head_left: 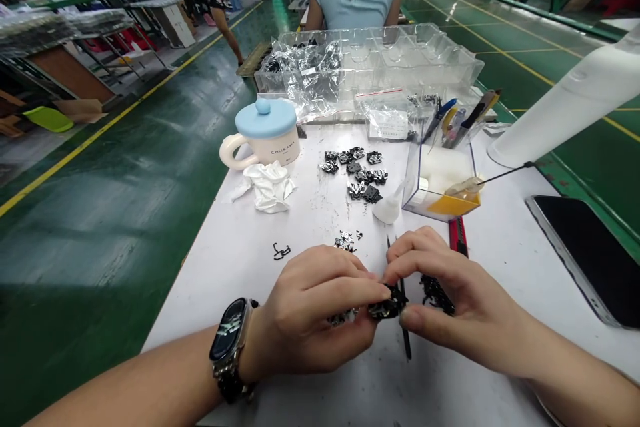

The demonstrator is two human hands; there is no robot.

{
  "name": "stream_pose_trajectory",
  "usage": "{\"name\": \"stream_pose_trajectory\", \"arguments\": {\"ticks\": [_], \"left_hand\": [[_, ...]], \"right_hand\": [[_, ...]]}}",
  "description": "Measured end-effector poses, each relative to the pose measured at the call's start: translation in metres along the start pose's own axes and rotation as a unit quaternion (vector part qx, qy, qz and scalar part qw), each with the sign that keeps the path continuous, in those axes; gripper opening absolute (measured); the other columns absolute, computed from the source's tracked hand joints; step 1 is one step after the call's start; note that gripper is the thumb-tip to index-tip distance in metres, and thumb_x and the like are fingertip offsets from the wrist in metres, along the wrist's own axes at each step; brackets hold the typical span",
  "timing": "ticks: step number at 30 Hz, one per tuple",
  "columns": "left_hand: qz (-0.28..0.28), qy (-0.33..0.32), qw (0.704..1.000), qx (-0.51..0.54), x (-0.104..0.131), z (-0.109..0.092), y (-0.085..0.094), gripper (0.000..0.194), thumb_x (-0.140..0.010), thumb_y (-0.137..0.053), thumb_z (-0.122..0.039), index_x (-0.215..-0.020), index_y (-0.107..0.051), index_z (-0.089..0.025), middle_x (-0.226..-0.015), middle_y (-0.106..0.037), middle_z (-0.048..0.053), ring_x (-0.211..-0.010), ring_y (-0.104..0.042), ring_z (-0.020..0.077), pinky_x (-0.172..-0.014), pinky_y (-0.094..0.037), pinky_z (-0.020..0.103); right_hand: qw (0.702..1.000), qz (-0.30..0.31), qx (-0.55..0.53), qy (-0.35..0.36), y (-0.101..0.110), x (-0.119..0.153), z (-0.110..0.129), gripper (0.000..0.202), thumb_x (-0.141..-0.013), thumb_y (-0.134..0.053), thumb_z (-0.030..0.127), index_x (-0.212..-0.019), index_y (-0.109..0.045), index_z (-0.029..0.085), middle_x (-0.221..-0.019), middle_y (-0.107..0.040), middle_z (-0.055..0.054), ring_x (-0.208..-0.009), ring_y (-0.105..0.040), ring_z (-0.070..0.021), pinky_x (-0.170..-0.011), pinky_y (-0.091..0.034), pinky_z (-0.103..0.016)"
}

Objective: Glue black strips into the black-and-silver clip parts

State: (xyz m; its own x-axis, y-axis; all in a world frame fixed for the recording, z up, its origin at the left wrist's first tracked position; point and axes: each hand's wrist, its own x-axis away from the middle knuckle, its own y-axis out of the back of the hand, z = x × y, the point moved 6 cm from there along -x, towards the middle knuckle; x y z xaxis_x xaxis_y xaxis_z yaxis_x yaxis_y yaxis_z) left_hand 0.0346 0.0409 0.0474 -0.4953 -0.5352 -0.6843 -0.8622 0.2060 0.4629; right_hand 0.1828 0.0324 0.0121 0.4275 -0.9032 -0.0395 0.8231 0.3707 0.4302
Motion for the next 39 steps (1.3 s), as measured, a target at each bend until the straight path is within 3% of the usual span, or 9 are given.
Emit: {"name": "stream_pose_trajectory", "arguments": {"ticks": [7, 10, 15, 20, 25, 27, 30, 35, 39], "left_hand": [[0.017, 0.048, 0.998, 0.022, 0.004, 0.005, -0.006, 0.030, -0.067, -0.059, -0.001, -0.092, -0.063, -0.016, -0.068, -0.065, 0.004, -0.063, -0.062, 0.0149, -0.059, -0.054, 0.028], [0.027, 0.077, 0.996, 0.031, 0.006, 0.006, -0.007, 0.027, -0.067, -0.059, -0.003, -0.091, -0.063, -0.017, -0.069, -0.067, 0.005, -0.060, -0.060, 0.0141, -0.057, -0.052, 0.026], [0.047, 0.202, 0.975, 0.081, 0.008, 0.015, -0.011, 0.013, -0.067, -0.062, -0.010, -0.079, -0.064, -0.016, -0.063, -0.062, 0.002, -0.057, -0.056, 0.0120, -0.055, -0.047, 0.024], [0.064, 0.414, 0.888, 0.191, 0.022, 0.036, -0.021, 0.013, -0.064, -0.069, -0.017, -0.076, -0.062, -0.016, -0.060, -0.054, -0.003, -0.057, -0.049, 0.0093, -0.055, -0.040, 0.022], [0.076, 0.529, 0.769, 0.349, 0.032, 0.041, -0.034, 0.031, -0.057, -0.081, -0.024, -0.077, -0.058, -0.014, -0.061, -0.054, -0.004, -0.055, -0.049, 0.0067, -0.056, -0.037, 0.021], [0.073, 0.545, 0.739, 0.389, 0.033, 0.040, -0.035, 0.036, -0.055, -0.084, -0.026, -0.077, -0.057, -0.014, -0.060, -0.057, -0.004, -0.056, -0.052, 0.0072, -0.057, -0.037, 0.021], [0.066, 0.548, 0.723, 0.415, 0.032, 0.040, -0.035, 0.037, -0.055, -0.085, -0.025, -0.077, -0.057, -0.014, -0.060, -0.061, -0.002, -0.057, -0.055, 0.0079, -0.058, -0.038, 0.021], [0.057, 0.537, 0.729, 0.420, 0.033, 0.044, -0.035, 0.025, -0.063, -0.076, -0.020, -0.079, -0.058, -0.014, -0.057, -0.061, -0.002, -0.056, -0.059, 0.0107, -0.059, -0.043, 0.024], [0.048, 0.546, 0.732, 0.404, 0.035, 0.049, -0.035, 0.019, -0.064, -0.071, -0.016, -0.076, -0.057, -0.014, -0.052, -0.058, -0.004, -0.053, -0.060, 0.0109, -0.055, -0.043, 0.022]], "right_hand": [[0.997, 0.015, -0.038, -0.064, -0.007, -0.003, -0.006, 0.009, -0.085, -0.059, 0.034, -0.083, -0.059, 0.025, -0.088, -0.054, -0.001, -0.093, -0.045, -0.0189, -0.082, -0.034, -0.036], [0.996, 0.024, -0.055, -0.072, -0.012, -0.004, -0.008, 0.017, -0.086, -0.057, 0.039, -0.081, -0.058, 0.023, -0.086, -0.054, -0.001, -0.091, -0.046, -0.0194, -0.082, -0.035, -0.036], [0.999, 0.007, -0.017, -0.043, -0.014, -0.002, -0.011, 0.024, -0.091, -0.048, 0.045, -0.083, -0.054, 0.023, -0.085, -0.053, -0.001, -0.088, -0.044, -0.0193, -0.079, -0.035, -0.036], [0.999, 0.000, 0.049, 0.003, -0.014, -0.003, -0.007, 0.021, -0.093, -0.047, 0.041, -0.083, -0.052, 0.023, -0.085, -0.054, -0.002, -0.087, -0.043, -0.0204, -0.077, -0.035, -0.037], [0.999, 0.001, 0.040, -0.011, -0.013, -0.004, -0.005, 0.030, -0.094, -0.044, 0.045, -0.075, -0.049, 0.021, -0.080, -0.053, -0.003, -0.086, -0.043, -0.0204, -0.076, -0.036, -0.037], [0.999, -0.008, 0.042, -0.017, -0.012, -0.004, -0.006, 0.031, -0.094, -0.044, 0.044, -0.074, -0.050, 0.021, -0.080, -0.053, -0.003, -0.085, -0.043, -0.0199, -0.076, -0.036, -0.037], [0.999, -0.018, 0.036, -0.031, -0.012, -0.004, -0.007, 0.034, -0.094, -0.044, 0.047, -0.073, -0.050, 0.021, -0.078, -0.052, -0.002, -0.084, -0.044, -0.0194, -0.076, -0.036, -0.036], [0.997, -0.026, 0.010, -0.076, -0.012, -0.006, -0.010, 0.036, -0.092, -0.046, 0.049, -0.071, -0.051, 0.021, -0.076, -0.054, -0.002, -0.084, -0.044, -0.0193, -0.076, -0.035, -0.035], [0.997, -0.033, 0.038, -0.064, -0.013, -0.008, -0.010, 0.035, -0.091, -0.046, 0.048, -0.070, -0.053, 0.022, -0.075, -0.056, 0.000, -0.082, -0.046, -0.0178, -0.076, -0.036, -0.033]]}}
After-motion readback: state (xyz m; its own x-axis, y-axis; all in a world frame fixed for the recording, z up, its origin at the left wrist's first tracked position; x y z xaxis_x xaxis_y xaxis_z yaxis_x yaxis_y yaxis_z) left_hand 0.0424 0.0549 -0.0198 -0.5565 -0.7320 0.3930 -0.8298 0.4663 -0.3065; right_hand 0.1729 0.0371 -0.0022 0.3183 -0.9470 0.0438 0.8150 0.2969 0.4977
